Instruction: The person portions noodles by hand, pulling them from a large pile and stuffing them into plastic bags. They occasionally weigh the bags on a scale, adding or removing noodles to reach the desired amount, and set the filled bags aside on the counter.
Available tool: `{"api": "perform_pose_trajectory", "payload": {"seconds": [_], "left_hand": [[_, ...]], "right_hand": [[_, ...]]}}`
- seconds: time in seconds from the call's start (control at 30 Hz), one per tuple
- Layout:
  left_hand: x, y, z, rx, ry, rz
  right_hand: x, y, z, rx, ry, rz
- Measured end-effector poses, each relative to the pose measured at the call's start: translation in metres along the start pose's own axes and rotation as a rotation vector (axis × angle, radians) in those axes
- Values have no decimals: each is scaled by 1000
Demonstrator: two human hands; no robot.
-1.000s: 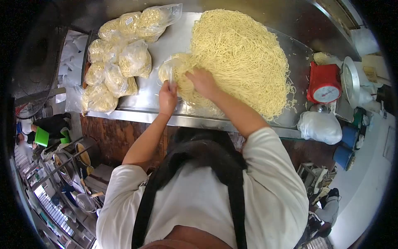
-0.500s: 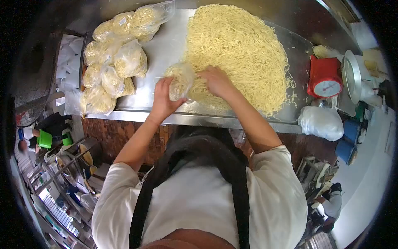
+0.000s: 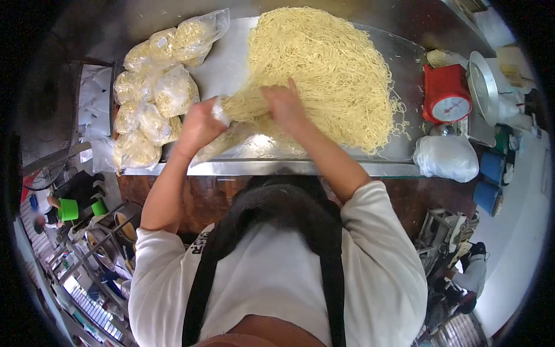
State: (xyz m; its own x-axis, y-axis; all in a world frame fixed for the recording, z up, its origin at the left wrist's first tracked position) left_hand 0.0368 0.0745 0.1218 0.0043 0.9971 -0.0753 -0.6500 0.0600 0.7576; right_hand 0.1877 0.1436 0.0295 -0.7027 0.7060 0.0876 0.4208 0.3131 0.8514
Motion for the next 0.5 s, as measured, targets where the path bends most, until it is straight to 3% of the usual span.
{"api": "perform_pose_trajectory", "payload": {"seconds": [0.07,0.17,0.33,0.37,0.47,0.5], "left_hand": [[-14,34,20,-17,46,22],[-24,55,43,67,-61,68],[-13,30,41,146,-172,-2],[-11,22,37,155,-185,-34],[-8,5,7,99,-172,117],[-6,0,-5,90,-147,99]], "right_hand": [[1,1,54,324,-135,-61],[-3,86,80,283,-317,33],[3,122,181,82,-263,138],[1,126,209,56,-283,145],[-20,156,282,-82,-441,148],[-32,163,319,11,-505,136]]}}
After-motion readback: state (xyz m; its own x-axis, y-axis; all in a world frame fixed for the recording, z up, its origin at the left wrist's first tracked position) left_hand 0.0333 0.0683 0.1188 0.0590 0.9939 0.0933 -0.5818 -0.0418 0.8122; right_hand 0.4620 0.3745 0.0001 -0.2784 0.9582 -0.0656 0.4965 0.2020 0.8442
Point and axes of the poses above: each hand's wrist, its own x-axis towards the middle knuckle, its own y-axis out of the back of the hand, z = x × y, the point moved 10 cm from there along x, towards the middle knuckle, and after that the axes turned 4 degrees about -z, right-handed, at the moved point
